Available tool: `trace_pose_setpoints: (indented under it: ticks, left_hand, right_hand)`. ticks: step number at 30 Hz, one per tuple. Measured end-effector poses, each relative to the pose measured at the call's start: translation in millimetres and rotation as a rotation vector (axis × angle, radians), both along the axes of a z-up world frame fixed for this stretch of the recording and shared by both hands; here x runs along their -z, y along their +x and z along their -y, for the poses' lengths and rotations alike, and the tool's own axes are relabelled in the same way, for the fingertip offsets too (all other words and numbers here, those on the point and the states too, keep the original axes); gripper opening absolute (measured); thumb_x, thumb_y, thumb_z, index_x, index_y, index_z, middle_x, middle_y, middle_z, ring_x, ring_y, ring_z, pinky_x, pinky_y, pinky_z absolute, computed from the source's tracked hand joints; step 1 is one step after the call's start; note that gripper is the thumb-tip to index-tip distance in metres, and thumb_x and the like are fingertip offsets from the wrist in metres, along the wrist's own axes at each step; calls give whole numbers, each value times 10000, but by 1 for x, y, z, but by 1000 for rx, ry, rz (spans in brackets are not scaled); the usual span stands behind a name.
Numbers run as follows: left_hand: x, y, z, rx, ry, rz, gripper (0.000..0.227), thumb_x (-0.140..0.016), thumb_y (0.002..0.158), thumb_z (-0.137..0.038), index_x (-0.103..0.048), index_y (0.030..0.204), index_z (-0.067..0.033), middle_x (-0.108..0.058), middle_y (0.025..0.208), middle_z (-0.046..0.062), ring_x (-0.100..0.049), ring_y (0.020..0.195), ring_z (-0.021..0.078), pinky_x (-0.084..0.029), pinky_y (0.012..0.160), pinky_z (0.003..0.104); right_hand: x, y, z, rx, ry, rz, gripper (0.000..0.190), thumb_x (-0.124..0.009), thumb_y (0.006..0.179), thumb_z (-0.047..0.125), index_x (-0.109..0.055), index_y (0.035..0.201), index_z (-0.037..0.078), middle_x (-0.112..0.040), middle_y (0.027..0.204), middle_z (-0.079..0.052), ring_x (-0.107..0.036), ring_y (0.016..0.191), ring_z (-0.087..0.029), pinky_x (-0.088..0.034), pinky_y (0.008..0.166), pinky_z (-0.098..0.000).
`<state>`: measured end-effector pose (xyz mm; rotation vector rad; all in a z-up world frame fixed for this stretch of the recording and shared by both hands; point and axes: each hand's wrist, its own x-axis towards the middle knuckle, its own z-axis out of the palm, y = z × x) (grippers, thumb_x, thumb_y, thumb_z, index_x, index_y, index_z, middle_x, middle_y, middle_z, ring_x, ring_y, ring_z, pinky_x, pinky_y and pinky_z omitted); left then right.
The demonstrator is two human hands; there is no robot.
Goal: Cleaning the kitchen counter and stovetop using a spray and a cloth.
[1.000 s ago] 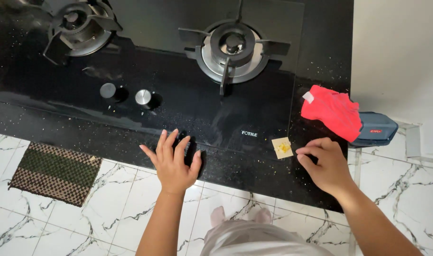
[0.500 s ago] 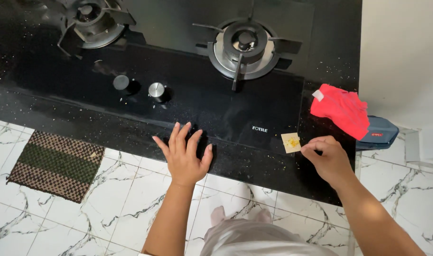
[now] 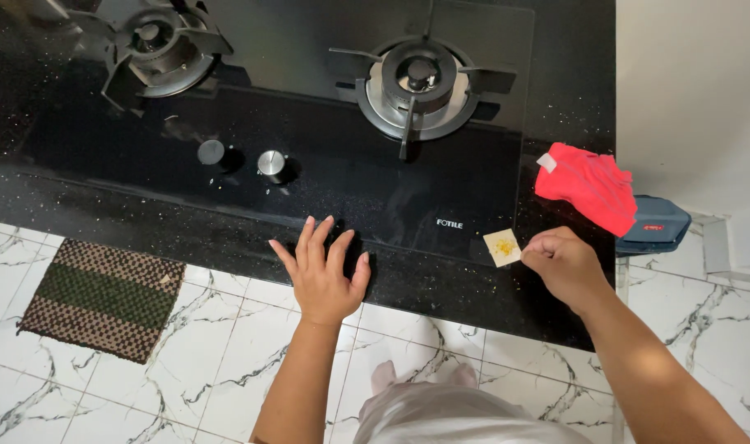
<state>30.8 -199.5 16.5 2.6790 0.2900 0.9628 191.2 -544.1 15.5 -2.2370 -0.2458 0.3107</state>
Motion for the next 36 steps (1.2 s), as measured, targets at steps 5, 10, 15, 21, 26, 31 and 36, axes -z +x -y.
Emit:
trace_pose_setpoints:
  ticks: [5, 10, 15, 21, 26, 31, 36]
  left_hand:
    - [2, 0, 0, 0, 1, 1, 331, -661, 929, -342, -693, 1183, -133, -570, 1419, 119, -449, 1436, 378, -28, 1193, 770]
    - [1, 0, 0, 0, -2, 4, 335, -661, 931, -340, -690, 1191, -131, -570, 1421, 117, -450, 1437, 375, -27, 1194, 769]
    - [0, 0, -1, 0, -8, 9, 342, -658, 929, -344, -689, 1198, -135, -571, 1417, 115, -450, 1436, 373, -29, 1195, 767]
    - [1, 0, -2, -2, -8, 9, 344, -654, 929, -346, -688, 1199, -135, -570, 1413, 121, -452, 1434, 374, -28, 1194, 769]
    - [1, 1, -2, -4, -6, 23, 339, -656, 928, -337, -691, 1196, -132, -577, 1408, 120, -461, 1431, 373, -27, 1199, 765]
    - [-3, 1, -2, -9, -12, 19, 330, -664, 914, -329, -698, 1178, -135, -581, 1402, 116, -465, 1425, 371, -26, 1199, 761]
    - [0, 1, -2, -17, -17, -6, 323, -664, 918, -324, -699, 1178, -136, -577, 1417, 116, -457, 1440, 377, -18, 1198, 768]
  right_hand:
    - [-17, -16, -24, -12, -113, 58, 135, -758, 802, 176, -801, 849, 57, -670, 1079, -53, -654, 873, -188, -527, 765, -305]
    - [-18, -18, -45, -79, -216, 251, 131, -793, 768, 212, -824, 822, 96, -653, 1090, -66, -593, 990, -255, -503, 850, -371]
    - [-18, -13, -70, -145, -213, 230, 150, -779, 772, 236, -817, 863, 122, -647, 1109, -67, -592, 984, -260, -517, 851, -380]
    - [-38, -1, -56, -230, -351, 545, 198, -785, 879, 349, -802, 970, 174, -688, 1122, -28, -605, 1154, -268, -507, 1015, -410]
    - [-61, 63, -2, -218, -649, 1072, 553, -795, 743, 394, -725, 1240, 160, -647, 1294, -206, -577, 1163, -402, -468, 911, -478]
    - [-27, 99, 23, -155, -229, 545, 420, -667, 935, 214, -649, 1354, 219, -624, 1346, -143, -588, 1230, -363, -495, 1085, -473]
    - [-64, 60, -53, -591, -185, 725, 599, -776, 685, 97, -692, 1275, 153, -646, 1310, -126, -561, 1152, -414, -461, 1008, -482]
